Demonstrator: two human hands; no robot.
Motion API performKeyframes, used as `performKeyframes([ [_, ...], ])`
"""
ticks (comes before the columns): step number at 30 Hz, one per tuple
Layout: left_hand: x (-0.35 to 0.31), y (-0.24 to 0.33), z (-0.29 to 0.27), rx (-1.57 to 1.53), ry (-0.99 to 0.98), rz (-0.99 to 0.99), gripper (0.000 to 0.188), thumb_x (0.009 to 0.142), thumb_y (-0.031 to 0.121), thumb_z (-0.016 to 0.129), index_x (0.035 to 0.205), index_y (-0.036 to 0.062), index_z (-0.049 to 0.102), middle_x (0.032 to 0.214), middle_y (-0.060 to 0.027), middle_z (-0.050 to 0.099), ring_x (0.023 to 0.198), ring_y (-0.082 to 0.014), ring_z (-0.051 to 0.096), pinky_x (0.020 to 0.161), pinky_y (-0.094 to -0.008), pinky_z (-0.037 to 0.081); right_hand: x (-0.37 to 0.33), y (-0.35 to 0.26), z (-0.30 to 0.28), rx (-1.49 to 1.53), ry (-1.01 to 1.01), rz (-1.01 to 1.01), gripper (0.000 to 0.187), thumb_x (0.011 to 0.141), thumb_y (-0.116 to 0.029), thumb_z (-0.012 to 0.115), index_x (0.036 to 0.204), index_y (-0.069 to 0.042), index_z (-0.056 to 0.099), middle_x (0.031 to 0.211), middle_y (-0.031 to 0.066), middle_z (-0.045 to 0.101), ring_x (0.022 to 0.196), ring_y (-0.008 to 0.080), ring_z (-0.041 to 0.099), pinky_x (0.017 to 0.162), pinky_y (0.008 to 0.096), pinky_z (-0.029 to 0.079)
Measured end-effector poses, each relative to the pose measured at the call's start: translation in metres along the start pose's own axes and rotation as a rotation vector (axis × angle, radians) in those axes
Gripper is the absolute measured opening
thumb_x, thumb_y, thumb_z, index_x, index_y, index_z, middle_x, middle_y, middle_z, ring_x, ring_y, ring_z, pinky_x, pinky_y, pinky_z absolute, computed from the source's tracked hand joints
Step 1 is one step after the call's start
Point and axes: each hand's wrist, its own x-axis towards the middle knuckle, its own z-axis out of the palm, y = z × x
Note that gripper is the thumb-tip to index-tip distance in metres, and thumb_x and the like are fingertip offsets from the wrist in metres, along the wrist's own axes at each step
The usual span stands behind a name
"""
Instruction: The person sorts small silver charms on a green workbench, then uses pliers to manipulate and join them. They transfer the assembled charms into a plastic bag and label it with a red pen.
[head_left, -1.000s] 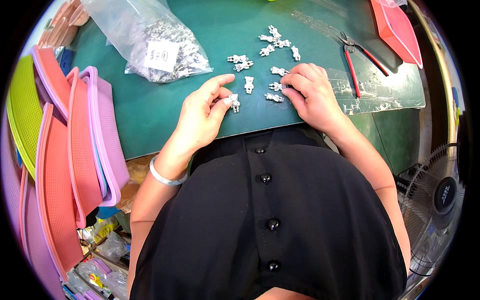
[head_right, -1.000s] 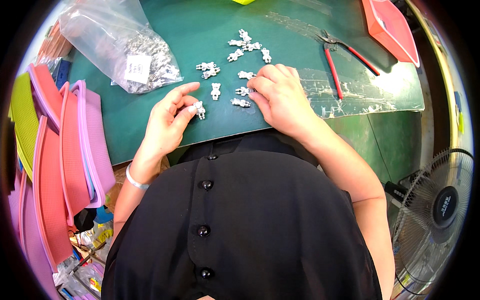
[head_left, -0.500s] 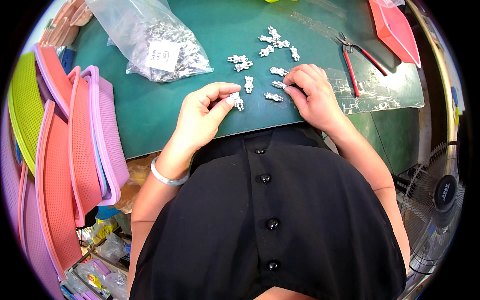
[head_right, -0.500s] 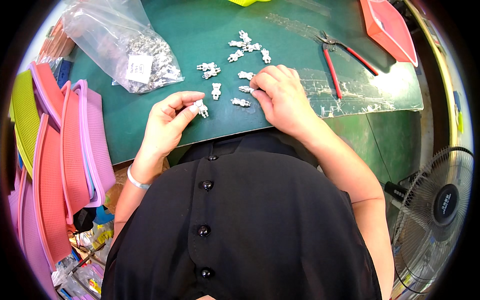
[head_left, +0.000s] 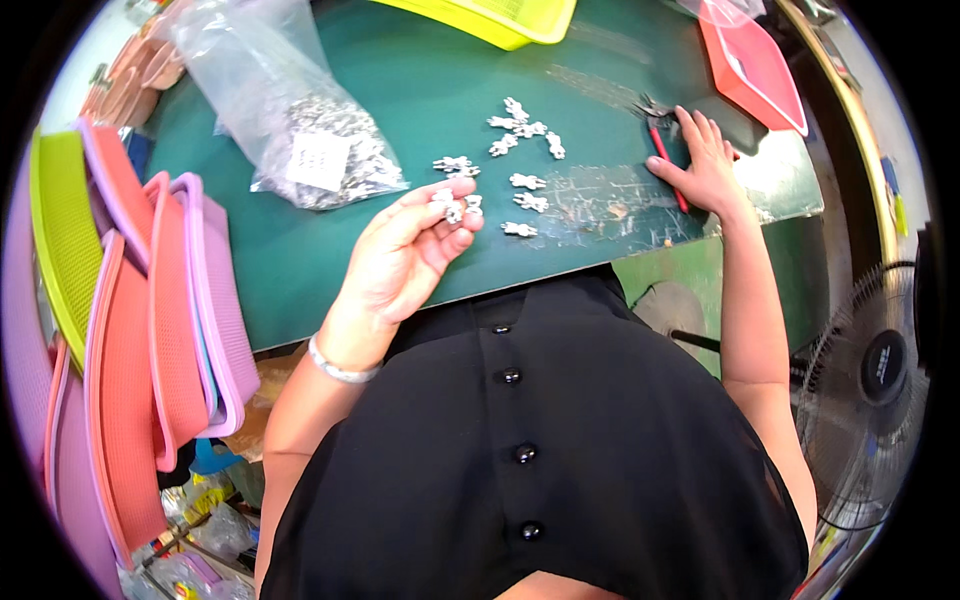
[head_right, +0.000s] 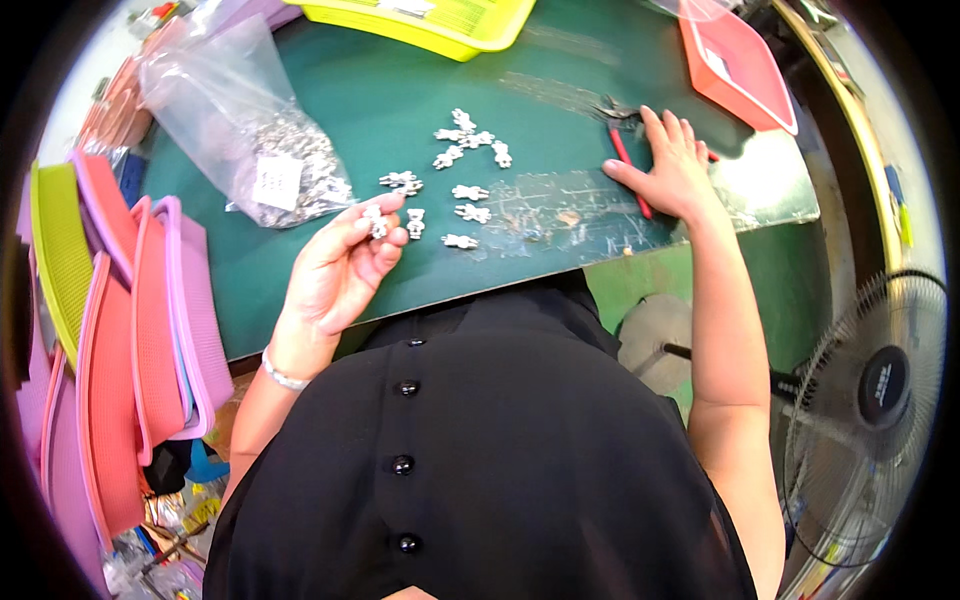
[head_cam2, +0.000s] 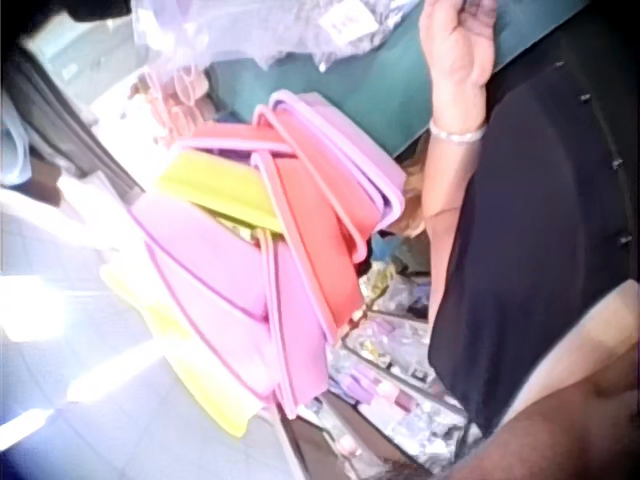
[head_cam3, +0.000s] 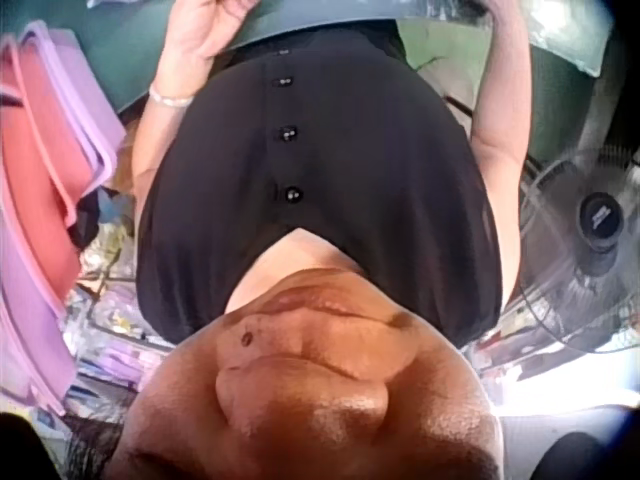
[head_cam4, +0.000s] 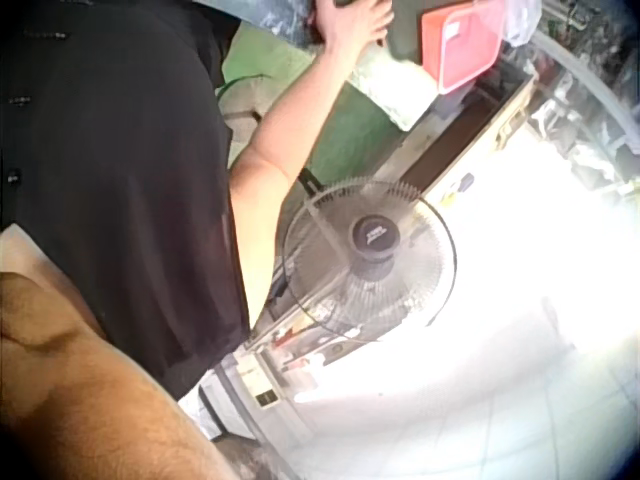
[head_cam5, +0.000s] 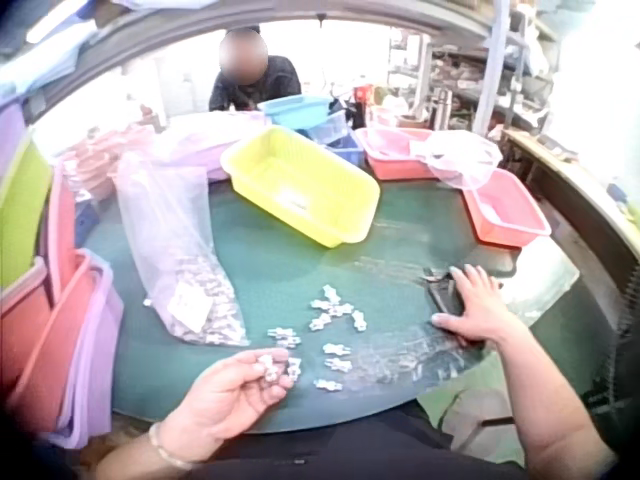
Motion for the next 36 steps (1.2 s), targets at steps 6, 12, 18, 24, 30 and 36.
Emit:
performKeyframes([
  [6, -0.003, -0.004, 0.005, 0.033, 0.059, 0.084, 0.022, 0.089, 0.005, 0.053, 0.108, -0.0051, 0.057, 0.095, -0.0083, 0.061, 0.085, -0.0156, 0.059, 0.079, -0.0253, 0.049, 0.009, 0.001, -0.007, 0.001, 0.116, -0.163, 0.065, 0.078, -0.034, 0.062, 0.131, -0.003, 0.039, 0.115, 0.0213, 0.051, 0.111, 0.0378, 0.047, 0.097, 0.045, 0.036],
  [12, -0.01, -0.006, 0.004, 0.248, 0.069, 0.153, 0.021, 0.092, 0.012, 0.052, 0.106, -0.0014, 0.059, 0.095, -0.007, 0.062, 0.083, -0.013, 0.059, 0.073, -0.0236, 0.047, 0.001, -0.015, -0.014, 0.076, 0.24, -0.26, 0.05, 0.077, -0.006, 0.058, 0.124, 0.0, 0.042, 0.101, 0.0207, 0.052, 0.096, 0.038, 0.052, 0.085, 0.0421, 0.043],
  [18, -0.017, -0.01, 0.02, 0.614, 0.158, 0.198, 0.019, 0.097, 0.02, 0.043, 0.099, 0.0054, 0.055, 0.071, 0.0014, 0.052, 0.064, -0.0051, 0.046, 0.057, -0.018, 0.037, -0.045, -0.113, -0.057, 0.461, 0.18, -0.611, 0.042, 0.075, -0.003, 0.061, 0.115, -0.001, 0.047, 0.095, 0.0175, 0.051, 0.089, 0.0354, 0.052, 0.078, 0.0395, 0.045],
  [24, -0.023, -0.012, 0.023, 0.768, 0.163, 0.356, 0.019, 0.097, 0.018, 0.041, 0.099, 0.0043, 0.055, 0.067, 0.0044, 0.044, 0.06, -0.0031, 0.037, 0.055, -0.0179, 0.033, -0.06, -0.151, -0.058, 0.437, 0.167, -0.742, 0.05, 0.074, -0.015, 0.068, 0.116, 0.001, 0.048, 0.097, 0.0162, 0.049, 0.087, 0.0318, 0.051, 0.077, 0.038, 0.044],
  [30, -0.027, -0.012, 0.022, 0.976, 0.147, 0.459, 0.02, 0.097, 0.018, 0.042, 0.099, 0.0017, 0.054, 0.066, 0.0051, 0.043, 0.058, -0.0024, 0.035, 0.053, -0.0175, 0.03, -0.056, -0.158, -0.057, 0.361, 0.227, -0.789, 0.055, 0.07, -0.015, 0.069, 0.117, 0.004, 0.047, 0.094, 0.0146, 0.05, 0.084, 0.0301, 0.05, 0.075, 0.0377, 0.044],
  [36, -0.027, -0.014, 0.023, 0.841, 0.117, 0.397, 0.019, 0.096, 0.016, 0.042, 0.098, 0.0016, 0.053, 0.065, 0.0066, 0.04, 0.056, -0.0015, 0.03, 0.05, -0.0182, 0.026, -0.058, -0.155, -0.058, 0.299, 0.197, -0.8, 0.056, 0.069, -0.015, 0.069, 0.117, 0.004, 0.047, 0.091, 0.0133, 0.051, 0.083, 0.0293, 0.05, 0.075, 0.0383, 0.044],
])
